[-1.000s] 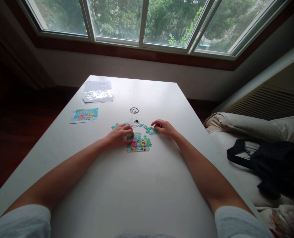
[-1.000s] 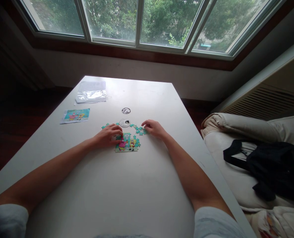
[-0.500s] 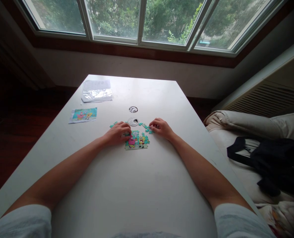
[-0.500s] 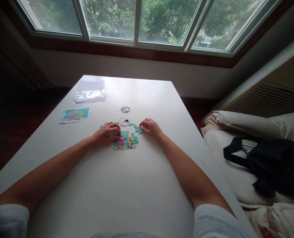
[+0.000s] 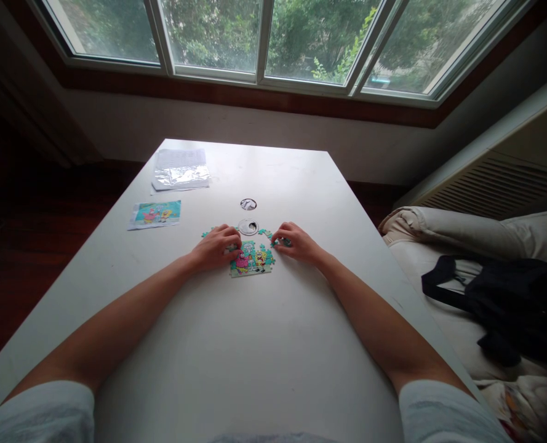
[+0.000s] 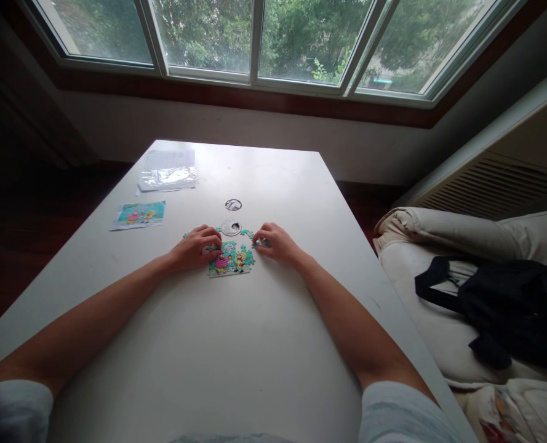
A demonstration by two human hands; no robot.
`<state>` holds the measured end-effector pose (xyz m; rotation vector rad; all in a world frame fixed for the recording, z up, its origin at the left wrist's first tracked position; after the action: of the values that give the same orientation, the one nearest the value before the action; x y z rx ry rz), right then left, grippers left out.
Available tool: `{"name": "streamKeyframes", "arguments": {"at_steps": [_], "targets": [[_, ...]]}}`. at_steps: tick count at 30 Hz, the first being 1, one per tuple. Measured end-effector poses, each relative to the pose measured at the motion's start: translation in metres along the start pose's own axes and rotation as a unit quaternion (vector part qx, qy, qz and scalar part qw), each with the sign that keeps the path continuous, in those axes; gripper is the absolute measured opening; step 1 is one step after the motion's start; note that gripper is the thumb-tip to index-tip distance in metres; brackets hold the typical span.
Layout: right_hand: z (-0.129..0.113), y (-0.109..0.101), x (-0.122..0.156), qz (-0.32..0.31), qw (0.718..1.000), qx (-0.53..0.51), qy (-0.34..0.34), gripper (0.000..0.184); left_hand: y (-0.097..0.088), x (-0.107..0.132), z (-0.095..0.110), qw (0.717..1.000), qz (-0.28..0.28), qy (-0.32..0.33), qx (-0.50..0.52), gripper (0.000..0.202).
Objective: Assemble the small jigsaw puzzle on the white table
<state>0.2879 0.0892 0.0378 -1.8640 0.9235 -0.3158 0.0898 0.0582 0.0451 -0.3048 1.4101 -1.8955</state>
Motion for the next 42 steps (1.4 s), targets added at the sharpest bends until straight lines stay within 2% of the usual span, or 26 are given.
{"name": "streamKeyframes", "arguments": {"at_steps": [6, 10, 13, 18, 33, 38, 42], "targets": [[-0.001, 0.001, -0.002, -0.008, 1.0, 0.019, 0.021, 0.011, 0.006, 0.0, 0.023, 0.999, -0.011, 0.026, -0.022, 0.016], [0.0, 0.002, -0.004, -0.02, 0.997, 0.032, 0.06, 0.008, 0.017, 0.001, 0.051, 0.996, -0.037, 0.079, -0.026, 0.027], [0.0, 0.004, -0.004, -0.025, 0.995, 0.044, 0.08, 0.008, 0.024, 0.002, 0.062, 0.993, -0.057, 0.102, -0.034, 0.034], [-0.006, 0.005, -0.003, -0.014, 0.996, 0.057, 0.067, 0.014, 0.023, 0.002, 0.059, 0.993, -0.064, 0.098, -0.034, 0.036], [-0.016, 0.01, -0.01, -0.019, 0.995, 0.082, 0.062, 0.014, 0.025, 0.001, 0.058, 0.993, -0.071, 0.096, -0.02, 0.037], [-0.017, 0.008, -0.008, 0.004, 0.999, -0.027, 0.043, 0.014, 0.022, 0.001, 0.056, 0.994, -0.063, 0.092, -0.01, 0.038], [-0.001, 0.011, -0.005, 0.03, 0.981, -0.171, 0.087, 0.018, 0.022, 0.001, 0.054, 0.994, -0.065, 0.093, -0.007, 0.038]]}}
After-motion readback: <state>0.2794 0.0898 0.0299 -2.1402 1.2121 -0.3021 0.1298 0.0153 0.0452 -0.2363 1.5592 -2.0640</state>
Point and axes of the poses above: each hand's wrist, its own x-axis away from the middle knuckle, its own y-axis out of the palm, z = x × y, the point moved 9 cm from there along -x, towards the middle knuckle, and after that the axes turned 4 degrees about -z, right-handed, at the moved point
